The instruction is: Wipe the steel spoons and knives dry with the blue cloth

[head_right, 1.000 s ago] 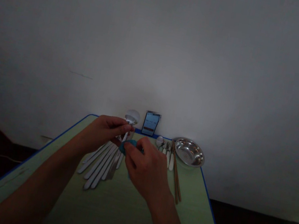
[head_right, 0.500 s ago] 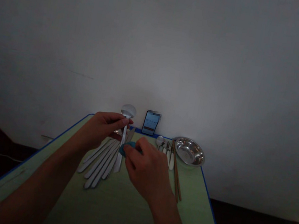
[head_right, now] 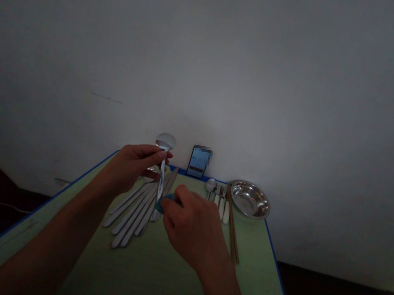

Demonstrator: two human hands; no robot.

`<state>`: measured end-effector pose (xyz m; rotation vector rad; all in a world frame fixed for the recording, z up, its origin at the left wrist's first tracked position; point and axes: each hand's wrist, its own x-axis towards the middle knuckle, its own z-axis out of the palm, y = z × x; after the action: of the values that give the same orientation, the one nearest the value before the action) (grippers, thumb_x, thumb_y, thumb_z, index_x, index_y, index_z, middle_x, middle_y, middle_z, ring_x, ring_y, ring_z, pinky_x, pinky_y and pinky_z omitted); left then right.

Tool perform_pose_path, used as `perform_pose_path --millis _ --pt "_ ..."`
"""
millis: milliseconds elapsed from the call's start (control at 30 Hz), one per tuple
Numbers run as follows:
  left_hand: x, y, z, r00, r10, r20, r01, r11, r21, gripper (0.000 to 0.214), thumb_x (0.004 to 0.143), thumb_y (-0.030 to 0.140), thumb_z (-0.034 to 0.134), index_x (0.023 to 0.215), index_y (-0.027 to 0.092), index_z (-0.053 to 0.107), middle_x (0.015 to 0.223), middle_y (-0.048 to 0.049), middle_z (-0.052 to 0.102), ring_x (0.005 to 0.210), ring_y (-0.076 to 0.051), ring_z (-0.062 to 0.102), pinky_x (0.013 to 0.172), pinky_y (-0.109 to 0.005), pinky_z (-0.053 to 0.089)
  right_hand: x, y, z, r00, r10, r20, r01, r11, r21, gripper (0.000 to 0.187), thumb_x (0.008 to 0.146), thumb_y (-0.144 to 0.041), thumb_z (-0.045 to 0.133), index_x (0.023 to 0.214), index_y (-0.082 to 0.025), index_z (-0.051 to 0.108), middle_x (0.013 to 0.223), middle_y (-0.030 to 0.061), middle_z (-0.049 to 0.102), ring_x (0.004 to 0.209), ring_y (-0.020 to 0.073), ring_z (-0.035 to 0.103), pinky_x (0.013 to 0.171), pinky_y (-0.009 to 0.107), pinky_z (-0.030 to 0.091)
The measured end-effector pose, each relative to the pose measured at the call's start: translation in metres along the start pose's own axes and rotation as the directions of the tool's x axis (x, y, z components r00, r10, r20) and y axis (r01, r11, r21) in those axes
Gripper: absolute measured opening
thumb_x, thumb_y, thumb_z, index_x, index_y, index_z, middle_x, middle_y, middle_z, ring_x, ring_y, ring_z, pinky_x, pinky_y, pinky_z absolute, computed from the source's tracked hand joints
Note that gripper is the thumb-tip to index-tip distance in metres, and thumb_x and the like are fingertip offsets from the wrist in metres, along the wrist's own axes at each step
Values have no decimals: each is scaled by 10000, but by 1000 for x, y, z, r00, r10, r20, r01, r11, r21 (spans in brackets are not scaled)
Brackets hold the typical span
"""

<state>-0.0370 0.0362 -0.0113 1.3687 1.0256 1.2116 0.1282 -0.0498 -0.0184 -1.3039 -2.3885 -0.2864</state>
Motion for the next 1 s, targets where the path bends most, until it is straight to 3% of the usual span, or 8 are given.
perform_pose_path --millis 467,600,767,867,1000 --pt "-2 5 2 998 3 -56 -5 999 -49 334 650 412 709 843 140 697 907 -77 674 792 -176 604 501 -208 538 -2 -1 -2 992 -23 123 20 999 29 179 873 -226 485 909 -249 658 789 -22 532 633 96 477 529 264 266" --pt "-3 5 1 1000 -2 -13 2 1000 0 277 689 396 673 841 165 696 854 -54 672 743 -156 601 500 -201 524 -1 0 -3 993 -31 117 18 994 112 166 864 -233 505 885 -242 669 787 -18 540 635 90 487 545 250 300" --pt "-4 5 1 991 -43 130 36 998 53 216 714 359 647 789 165 707 686 -20 643 624 -124 586 487 -191 501 1 2 -4 997 56 -47 -49 987 151 181 875 -246 500 974 -235 652 842 8 558 686 103 518 599 241 372" --pt "-5 5 3 979 -60 194 45 996 80 213 717 351 638 769 158 711 662 -15 638 602 -123 587 504 -209 509 2 5 -3 976 95 -195 -76 992 98 189 876 -255 499 980 -222 654 840 19 561 696 111 519 604 242 384" --pt "-7 4 5 964 -90 250 63 991 115 219 715 352 637 730 144 705 667 -28 655 599 -125 598 509 -206 502 3 7 0 952 115 -284 -103 993 57 194 880 -252 493 982 -216 654 822 23 558 674 108 515 585 235 387"
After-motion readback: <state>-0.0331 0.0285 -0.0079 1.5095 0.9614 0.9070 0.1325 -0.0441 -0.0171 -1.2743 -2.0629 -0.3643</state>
